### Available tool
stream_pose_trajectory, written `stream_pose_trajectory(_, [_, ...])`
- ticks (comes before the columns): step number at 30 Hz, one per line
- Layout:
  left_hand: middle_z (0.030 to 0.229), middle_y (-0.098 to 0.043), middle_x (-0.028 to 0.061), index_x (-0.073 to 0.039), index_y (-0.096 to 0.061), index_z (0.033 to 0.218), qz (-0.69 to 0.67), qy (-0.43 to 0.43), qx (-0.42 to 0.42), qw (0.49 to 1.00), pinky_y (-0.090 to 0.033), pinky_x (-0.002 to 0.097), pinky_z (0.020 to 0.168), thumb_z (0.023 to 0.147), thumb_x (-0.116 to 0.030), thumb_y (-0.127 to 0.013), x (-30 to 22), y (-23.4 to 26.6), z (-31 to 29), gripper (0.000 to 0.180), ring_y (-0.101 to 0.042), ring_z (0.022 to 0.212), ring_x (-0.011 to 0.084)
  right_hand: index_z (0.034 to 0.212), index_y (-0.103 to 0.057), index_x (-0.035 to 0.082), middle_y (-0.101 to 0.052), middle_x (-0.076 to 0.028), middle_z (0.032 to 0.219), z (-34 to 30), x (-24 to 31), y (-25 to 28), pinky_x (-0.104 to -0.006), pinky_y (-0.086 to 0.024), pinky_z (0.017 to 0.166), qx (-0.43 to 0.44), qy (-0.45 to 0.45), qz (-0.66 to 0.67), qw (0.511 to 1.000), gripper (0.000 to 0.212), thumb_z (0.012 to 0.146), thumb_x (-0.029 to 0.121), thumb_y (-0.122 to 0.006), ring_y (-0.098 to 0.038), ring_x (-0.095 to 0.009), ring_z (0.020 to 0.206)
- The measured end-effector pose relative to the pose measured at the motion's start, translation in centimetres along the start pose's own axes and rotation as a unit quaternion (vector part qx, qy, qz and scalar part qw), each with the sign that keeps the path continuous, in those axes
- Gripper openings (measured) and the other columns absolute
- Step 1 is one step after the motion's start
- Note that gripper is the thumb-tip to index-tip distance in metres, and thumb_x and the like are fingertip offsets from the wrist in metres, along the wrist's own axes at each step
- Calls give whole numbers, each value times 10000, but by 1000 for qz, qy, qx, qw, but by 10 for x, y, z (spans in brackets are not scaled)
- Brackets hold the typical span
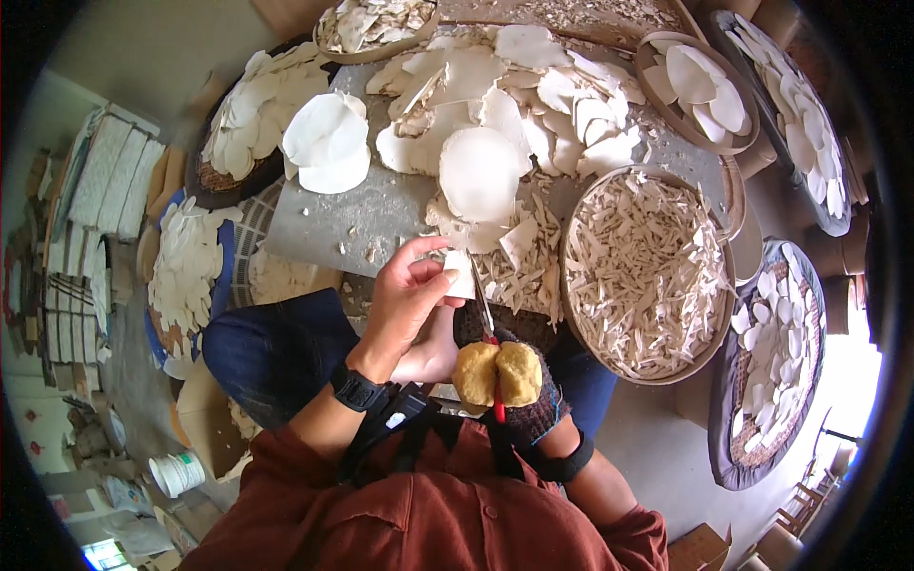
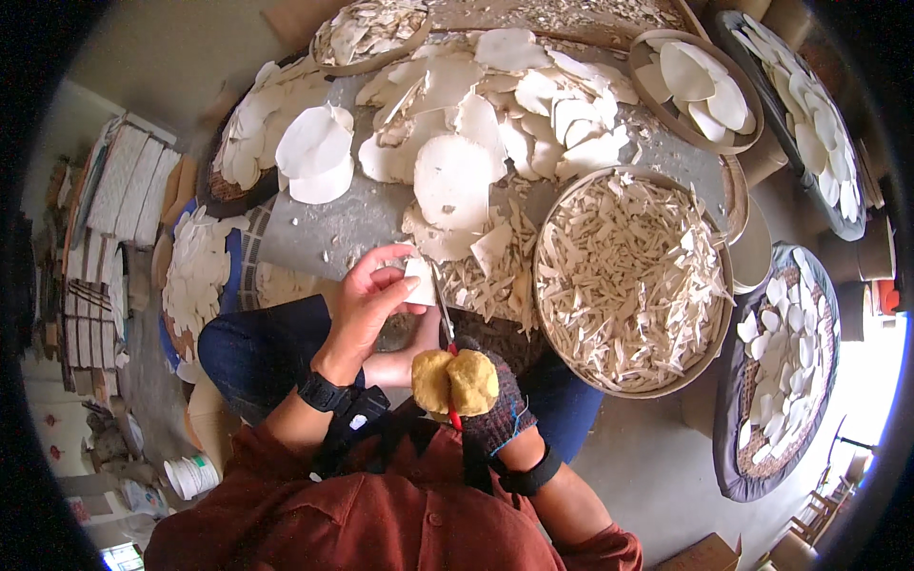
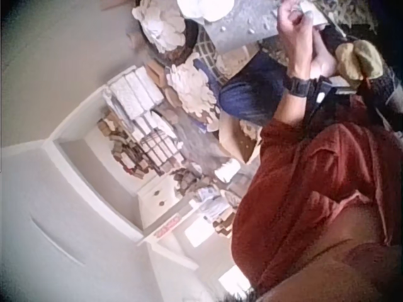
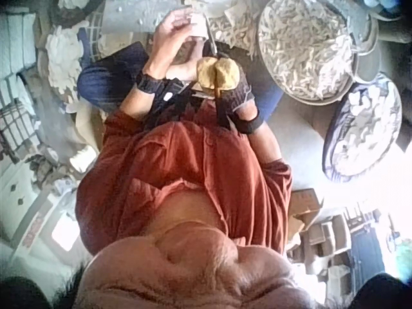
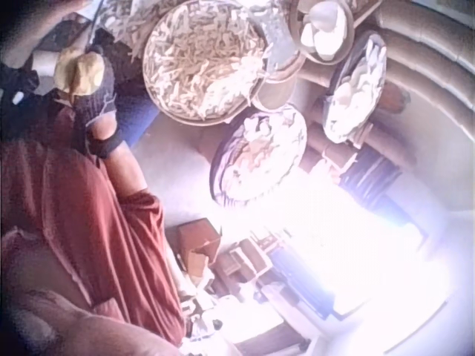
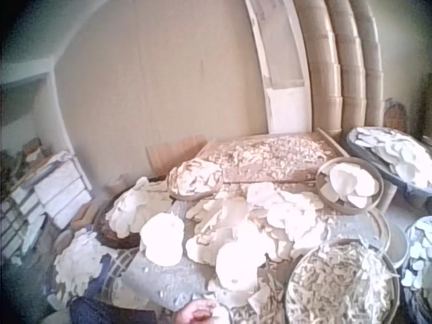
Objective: The person picks up large white slices from a pile, trims their edges using shears, and drops the trimmings into a basket. They repeat this process, occasionally moving slices aside to reach others or turning them over before trimming.
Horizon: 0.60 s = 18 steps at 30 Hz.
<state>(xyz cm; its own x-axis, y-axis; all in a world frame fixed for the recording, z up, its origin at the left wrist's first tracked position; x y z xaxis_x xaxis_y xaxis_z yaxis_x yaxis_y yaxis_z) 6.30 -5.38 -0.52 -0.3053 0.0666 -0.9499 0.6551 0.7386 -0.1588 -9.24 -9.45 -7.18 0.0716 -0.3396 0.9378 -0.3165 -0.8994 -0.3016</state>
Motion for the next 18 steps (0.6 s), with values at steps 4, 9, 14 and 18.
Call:
stream_pose_trajectory(4, [849,-614,83,-26,-467,1023,-10,-5,4,1000,-544,259,622,824,3,-576,5,4,-2,229,-607,752,134,1104,-530,20,-600,-116,1051,0,-14,-6,-341,-473,873,-2,-54,70,996,299,836,144,-580,-596,-226,976])
stream_pose_trajectory(9, [807,-615,73,0,-527,1021,-22,-7,6,1000,-539,247,607,835,-23,-579,7,3,-15,194,-596,712,104,1140,-508,11,-586,-112,1086,1,-5,-16,-330,-462,895,67,-2,184,981,295,868,120,-538,-578,-198,1013])
stream_pose_trajectory(14, [840,-633,109,50,-543,1006,-12,-11,-6,1000,-537,256,636,846,-31,-563,-2,7,-29,180,-619,744,134,1131,-508,16,-588,-105,1076,-5,9,-22,-323,-461,892,63,24,69,995,289,851,75,-552,-577,-193,1006])
stream_pose_trajectory(18, [848,-636,123,55,-549,1000,-72,-63,-15,995,-532,255,633,841,-26,-545,-2,12,-35,178,-631,723,150,1144,-493,7,-575,-116,1092,-13,4,-37,-357,-447,923,112,-11,385,916,290,872,98,-534,-567,-222,1014])
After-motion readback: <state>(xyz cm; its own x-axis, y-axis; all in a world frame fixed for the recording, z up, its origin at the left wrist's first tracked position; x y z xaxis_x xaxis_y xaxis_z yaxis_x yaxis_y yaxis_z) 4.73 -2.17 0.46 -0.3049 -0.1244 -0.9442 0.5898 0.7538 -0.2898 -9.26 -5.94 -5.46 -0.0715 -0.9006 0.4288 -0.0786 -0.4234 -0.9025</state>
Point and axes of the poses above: each hand's wrist, its own z-axis towards the middle knuckle, its own y-axis out of the back of the hand, x = y × z, the point moved 8 cm from there along z, towards the middle knuckle
